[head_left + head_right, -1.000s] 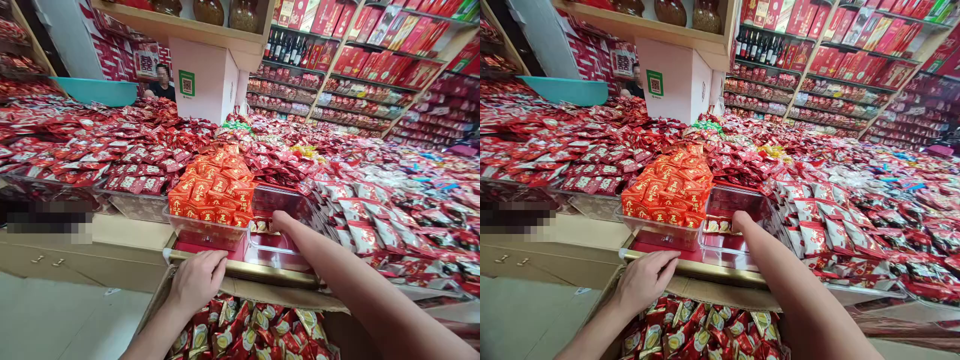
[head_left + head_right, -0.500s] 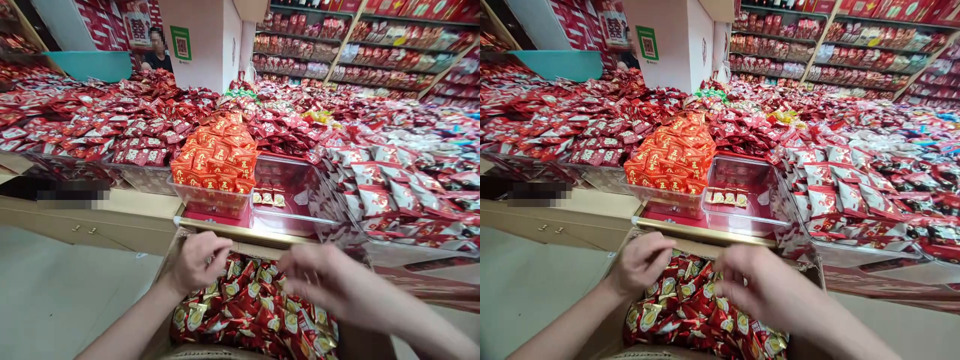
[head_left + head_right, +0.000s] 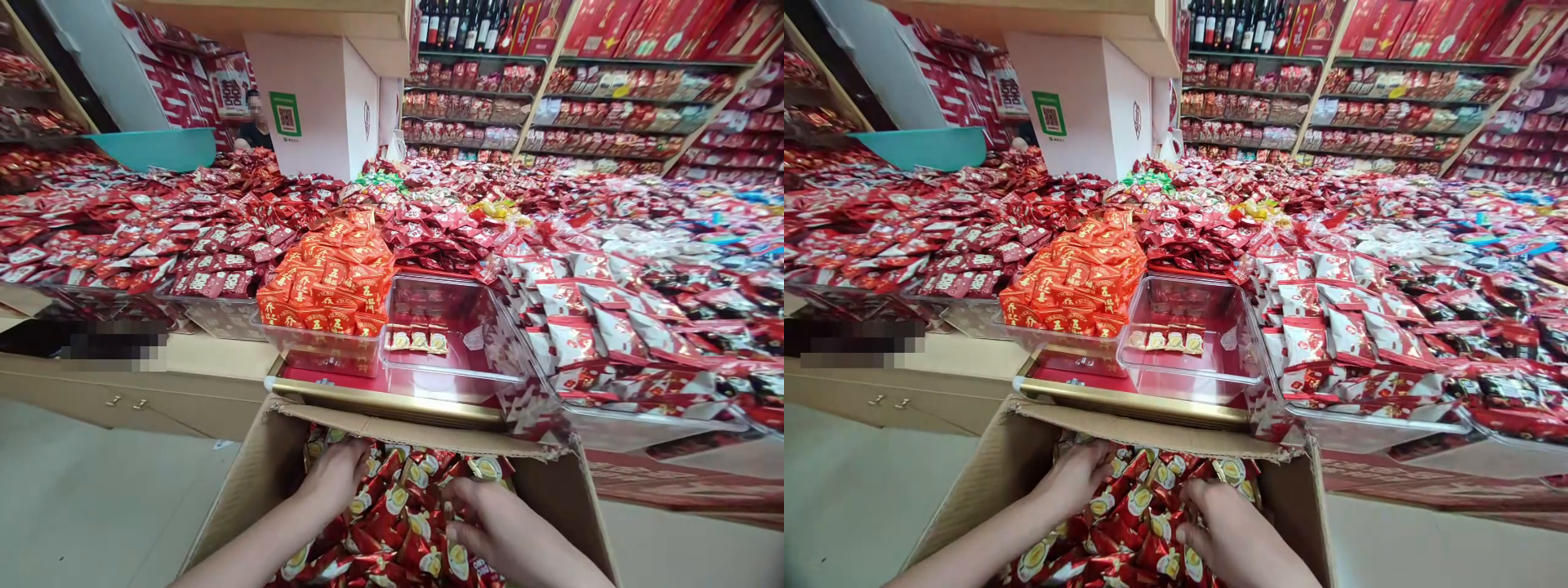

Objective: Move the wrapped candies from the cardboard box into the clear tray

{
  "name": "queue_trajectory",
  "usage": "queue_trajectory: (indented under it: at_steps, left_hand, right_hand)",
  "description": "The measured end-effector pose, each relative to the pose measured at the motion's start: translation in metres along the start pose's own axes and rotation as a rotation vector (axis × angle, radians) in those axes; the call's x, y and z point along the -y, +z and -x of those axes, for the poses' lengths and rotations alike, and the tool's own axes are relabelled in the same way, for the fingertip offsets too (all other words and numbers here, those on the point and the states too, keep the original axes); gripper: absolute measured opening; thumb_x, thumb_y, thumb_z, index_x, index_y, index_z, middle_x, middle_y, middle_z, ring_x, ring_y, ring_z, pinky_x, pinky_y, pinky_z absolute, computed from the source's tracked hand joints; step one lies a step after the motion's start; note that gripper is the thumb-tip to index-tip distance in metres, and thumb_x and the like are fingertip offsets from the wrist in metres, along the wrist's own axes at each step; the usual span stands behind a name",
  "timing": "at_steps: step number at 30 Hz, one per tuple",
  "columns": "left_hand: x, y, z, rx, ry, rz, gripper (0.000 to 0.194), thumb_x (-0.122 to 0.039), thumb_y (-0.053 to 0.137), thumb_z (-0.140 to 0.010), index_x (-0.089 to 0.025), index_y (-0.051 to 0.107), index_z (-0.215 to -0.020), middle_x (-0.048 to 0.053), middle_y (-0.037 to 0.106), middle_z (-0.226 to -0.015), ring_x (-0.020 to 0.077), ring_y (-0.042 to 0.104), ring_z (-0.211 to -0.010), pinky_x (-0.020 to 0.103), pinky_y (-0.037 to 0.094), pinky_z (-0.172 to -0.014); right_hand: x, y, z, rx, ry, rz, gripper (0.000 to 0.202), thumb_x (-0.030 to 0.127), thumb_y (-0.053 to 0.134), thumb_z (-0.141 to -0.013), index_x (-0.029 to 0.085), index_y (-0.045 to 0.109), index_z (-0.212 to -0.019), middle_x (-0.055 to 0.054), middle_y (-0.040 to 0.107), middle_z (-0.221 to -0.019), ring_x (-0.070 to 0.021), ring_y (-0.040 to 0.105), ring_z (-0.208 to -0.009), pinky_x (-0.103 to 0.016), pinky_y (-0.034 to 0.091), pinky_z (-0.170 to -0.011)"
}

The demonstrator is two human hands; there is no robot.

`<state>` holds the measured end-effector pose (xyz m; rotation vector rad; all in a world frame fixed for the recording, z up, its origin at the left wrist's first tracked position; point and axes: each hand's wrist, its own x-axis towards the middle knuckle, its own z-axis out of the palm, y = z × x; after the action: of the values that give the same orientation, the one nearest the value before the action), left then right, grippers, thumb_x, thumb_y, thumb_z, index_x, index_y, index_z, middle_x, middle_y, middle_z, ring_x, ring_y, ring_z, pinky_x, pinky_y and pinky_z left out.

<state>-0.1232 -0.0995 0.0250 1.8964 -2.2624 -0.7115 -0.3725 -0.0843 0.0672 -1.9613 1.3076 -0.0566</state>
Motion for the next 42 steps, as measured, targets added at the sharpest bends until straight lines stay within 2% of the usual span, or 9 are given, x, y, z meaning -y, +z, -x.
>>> queue_trajectory:
  at_steps: [5,9,13,20,26,30,33,36,42]
  left_hand:
    - [-0.027,-0.041,0.027,-0.046,0.041,0.127,0.02,-0.02,0.04,-0.082,-0.021,0.059,-0.076,0.002,0.062,-0.078,0.0165,0.057,-0.073,0.025,0.04,-0.066]
    - [-0.058,-0.063,0.031,-0.029,0.043,0.426,0.016,-0.027,0.045,-0.081,-0.021,0.057,-0.072,-0.002,0.06,-0.067,0.0144,0.053,-0.064,0.023,0.038,-0.06]
    - [-0.07,-0.06,0.021,0.025,-0.025,0.763,0.015,-0.029,0.051,-0.077,-0.017,0.056,-0.071,-0.002,0.058,-0.064,0.0135,0.052,-0.06,0.023,0.04,-0.056]
    - [-0.074,-0.051,0.013,0.073,-0.133,1.197,0.018,-0.033,0.06,-0.07,-0.015,0.057,-0.072,-0.004,0.056,-0.059,0.0102,0.051,-0.053,0.022,0.042,-0.051]
    - [-0.072,-0.048,0.021,0.04,0.025,1.096,0.017,-0.026,0.064,-0.071,-0.017,0.061,-0.085,0.0,0.063,-0.073,0.0128,0.056,-0.068,0.023,0.044,-0.064]
    - [-0.072,-0.055,0.03,-0.061,0.089,1.125,0.023,-0.038,0.059,-0.074,-0.02,0.066,-0.088,0.006,0.063,-0.099,0.0166,0.058,-0.078,0.027,0.045,-0.069]
    - [-0.077,-0.066,0.034,0.159,-0.097,1.495,0.039,-0.05,0.043,-0.081,-0.023,0.058,-0.105,0.008,0.059,-0.11,0.0172,0.061,-0.078,0.027,0.047,-0.063]
    - [-0.083,-0.072,0.032,0.318,-0.196,1.683,0.033,-0.035,0.058,-0.077,-0.02,0.055,-0.106,0.007,0.064,-0.097,0.017,0.064,-0.076,0.024,0.047,-0.061]
    - [-0.084,-0.063,0.023,0.004,0.03,1.693,0.049,-0.013,0.064,-0.072,-0.02,0.043,-0.116,0.006,0.064,-0.103,0.0171,0.058,-0.095,0.028,0.042,-0.086]
  right_hand:
    - [0.008,0.003,-0.002,-0.053,-0.049,-0.103,0.022,0.027,0.05,-0.075,0.02,0.059,-0.094,-0.006,0.063,-0.083,-0.0202,0.057,-0.076,-0.03,0.043,-0.067]
    - [0.026,0.002,-0.008,-0.094,-0.151,-0.45,0.034,0.032,0.051,-0.078,0.019,0.05,-0.109,-0.006,0.062,-0.09,-0.0173,0.056,-0.08,-0.029,0.043,-0.072]
    - [0.035,-0.003,-0.012,-0.071,-0.153,-0.764,0.026,0.039,0.049,-0.08,0.016,0.057,-0.09,-0.002,0.061,-0.075,-0.0125,0.053,-0.067,-0.025,0.042,-0.063]
    - [0.028,-0.003,-0.013,-0.153,-0.061,-0.872,0.033,0.046,0.054,-0.075,0.014,0.059,-0.072,0.003,0.051,-0.056,-0.0076,0.038,-0.051,-0.021,0.031,-0.049]
    - [0.03,-0.004,-0.01,-0.241,-0.159,-0.663,0.025,0.038,0.05,-0.08,0.016,0.062,-0.079,-0.001,0.061,-0.067,-0.0111,0.051,-0.059,-0.022,0.041,-0.055]
    - [0.037,-0.017,-0.003,-0.481,-0.49,-0.311,0.017,0.02,0.051,-0.081,0.022,0.061,-0.094,-0.002,0.067,-0.077,-0.0136,0.059,-0.068,-0.024,0.046,-0.062]
    - [0.04,-0.025,-0.001,-0.694,-0.693,-0.087,0.035,0.009,0.052,-0.078,0.026,0.055,-0.109,-0.004,0.066,-0.09,-0.0148,0.061,-0.077,-0.026,0.049,-0.066]
    - [0.043,-0.024,-0.004,-0.713,-0.712,-0.027,0.042,0.007,0.051,-0.078,0.027,0.051,-0.114,-0.007,0.062,-0.1,-0.0165,0.058,-0.089,-0.028,0.05,-0.071]
    - [0.052,-0.011,-0.006,-0.75,-0.509,-0.203,0.028,0.009,0.047,-0.079,0.023,0.049,-0.103,-0.007,0.054,-0.098,-0.0155,0.055,-0.088,-0.027,0.049,-0.072]
